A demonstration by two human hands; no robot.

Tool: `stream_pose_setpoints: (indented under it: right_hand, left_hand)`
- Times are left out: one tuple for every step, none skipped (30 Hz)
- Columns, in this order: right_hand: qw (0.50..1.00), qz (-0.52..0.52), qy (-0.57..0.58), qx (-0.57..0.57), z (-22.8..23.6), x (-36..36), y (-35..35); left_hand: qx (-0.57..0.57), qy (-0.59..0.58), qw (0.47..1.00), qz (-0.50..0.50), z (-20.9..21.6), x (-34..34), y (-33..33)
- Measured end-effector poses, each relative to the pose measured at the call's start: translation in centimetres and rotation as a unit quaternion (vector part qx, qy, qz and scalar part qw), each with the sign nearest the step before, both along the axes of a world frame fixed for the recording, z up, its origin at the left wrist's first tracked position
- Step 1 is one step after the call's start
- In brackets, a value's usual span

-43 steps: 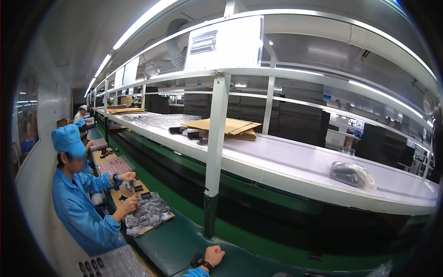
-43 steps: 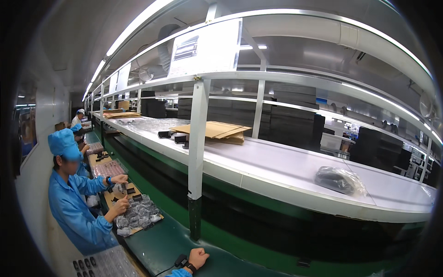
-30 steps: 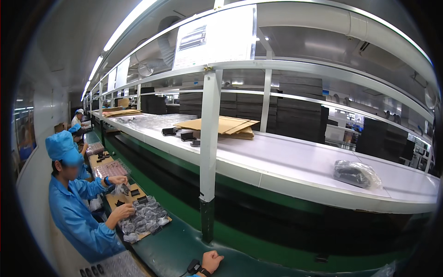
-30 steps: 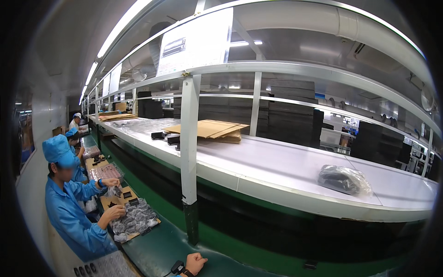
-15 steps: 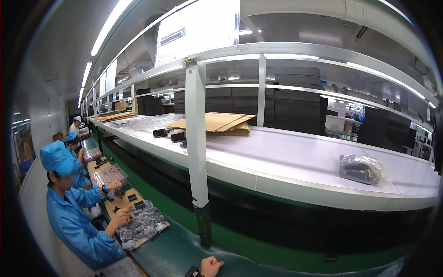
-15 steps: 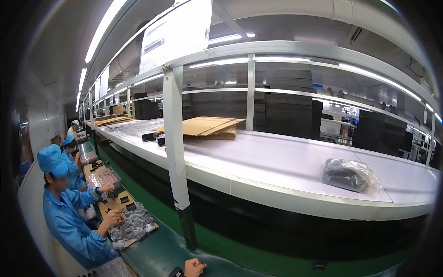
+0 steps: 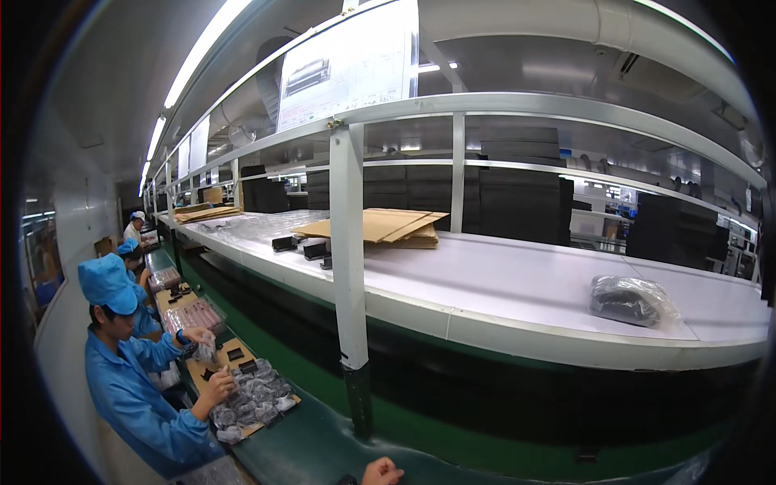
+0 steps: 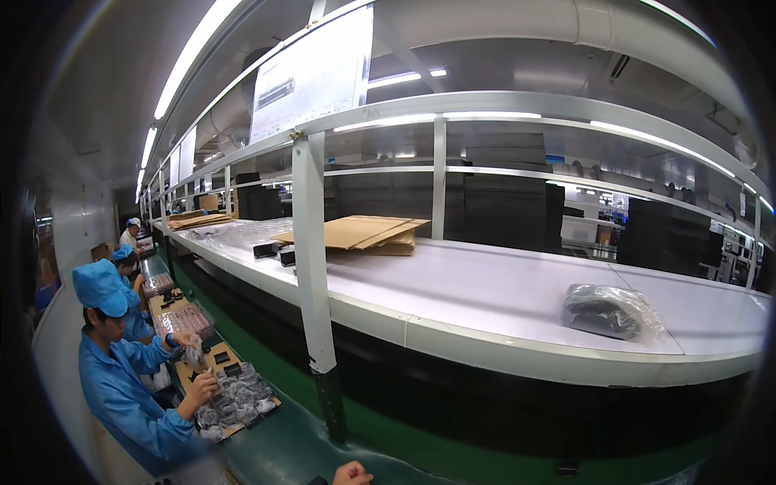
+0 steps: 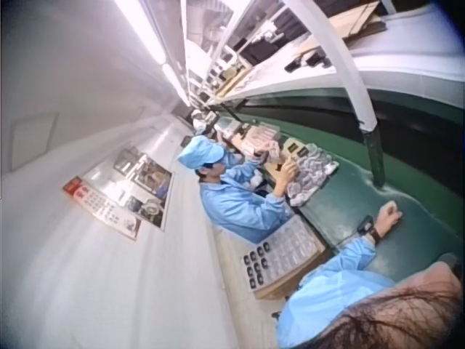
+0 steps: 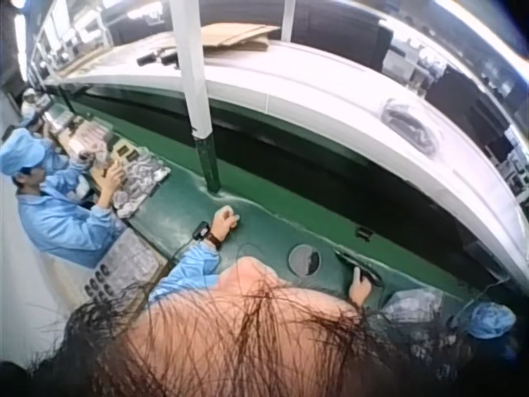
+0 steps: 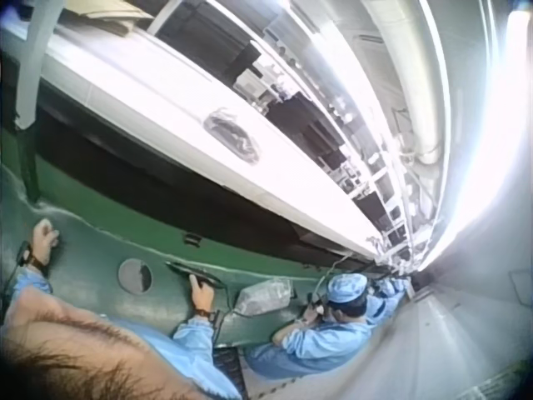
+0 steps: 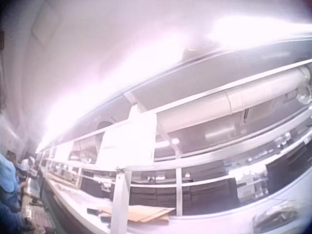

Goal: The recorder uses an electric screwdriver to fasten screws into a small black plastic electronic housing component on an assembly line.

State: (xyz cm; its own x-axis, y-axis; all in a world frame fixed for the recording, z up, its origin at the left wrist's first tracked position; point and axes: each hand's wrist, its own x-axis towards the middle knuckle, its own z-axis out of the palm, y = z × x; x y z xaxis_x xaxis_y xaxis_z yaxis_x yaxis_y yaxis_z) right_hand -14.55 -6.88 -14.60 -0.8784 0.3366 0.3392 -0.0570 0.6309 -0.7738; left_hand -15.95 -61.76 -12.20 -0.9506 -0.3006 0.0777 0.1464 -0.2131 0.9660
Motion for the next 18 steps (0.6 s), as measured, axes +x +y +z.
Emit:
stream_pose_setpoints:
  right_hand:
    - [1.0,-0.002,-0.024,0.0,0.8,0.1,-0.4]
    - [0.999,-0.005,-0.047,0.0,1.3,-0.1,-0.5]
    - [0.999,-0.004,-0.043,0.0,1.3,-0.3,-0.5]
    - [1.0,0.003,-0.026,0.005,1.0,-0.4,-0.4]
    - [1.0,0.013,-0.01,0.011,0.7,-0.5,-0.3]
    - [1.0,0.017,-0.01,0.014,-0.2,-0.6,0.2]
    - [1.0,0.015,0.015,0.022,-1.0,-1.0,0.6]
    - [0.999,0.014,0.04,0.03,-1.7,-1.3,1.2]
    - [0.998,0.025,0.036,0.034,-1.3,-1.3,0.9]
    - [1.0,0.016,0.008,0.022,-0.1,-0.9,0.2]
    - [1.0,0.007,-0.02,0.01,0.8,-0.5,-0.3]
    - [1.0,0.014,-0.024,0.015,1.5,-0.2,-0.6]
    - [1.0,0.003,-0.028,0.01,1.9,-0.2,-1.0]
    - [0.999,-0.009,-0.032,0.005,2.0,-0.3,-1.2]
    - [0.999,-0.005,-0.033,0.007,1.7,-0.5,-1.1]
    - [1.0,0.001,-0.018,0.014,0.9,-0.9,-0.7]
    - [1.0,0.006,-0.003,0.02,0.3,-1.2,-0.3]
    - [1.0,0.012,-0.005,0.02,0.1,-1.4,-0.2]
  left_hand:
    - [0.049,0.006,0.997,-0.066,0.0,1.5,1.3]
    - [0.098,0.012,0.986,-0.133,0.0,2.7,2.7]
    - [0.103,-0.005,0.971,-0.217,0.8,4.3,4.4]
    - [0.108,-0.023,0.948,-0.298,1.4,6.2,6.2]
    - [0.126,-0.02,0.92,-0.371,0.5,8.0,7.9]
    - [0.102,-0.024,0.902,-0.42,-0.1,9.3,9.1]
    - [0.056,-0.03,0.889,-0.454,-0.3,9.9,10.3]
    - [0.0,-0.028,0.878,-0.477,-0.2,10.2,10.9]
    - [-0.062,-0.02,0.869,-0.49,-0.1,10.3,11.4]
    - [-0.122,-0.007,0.861,-0.493,0.3,10.1,11.7]
    - [-0.173,0.005,0.853,-0.492,0.8,9.8,11.9]
    - [-0.214,0.016,0.844,-0.491,1.2,9.6,12.0]
    - [-0.24,0.022,0.838,-0.49,1.6,9.2,11.9]
    - [-0.256,0.025,0.834,-0.488,1.7,9.3,11.8]
    - [-0.268,0.027,0.831,-0.487,1.8,9.3,11.7]
    - [-0.275,0.027,0.828,-0.489,1.9,9.3,11.8]
    - [-0.283,0.028,0.825,-0.489,1.9,9.5,11.7]
    - [-0.285,0.025,0.823,-0.492,1.9,9.6,11.7]
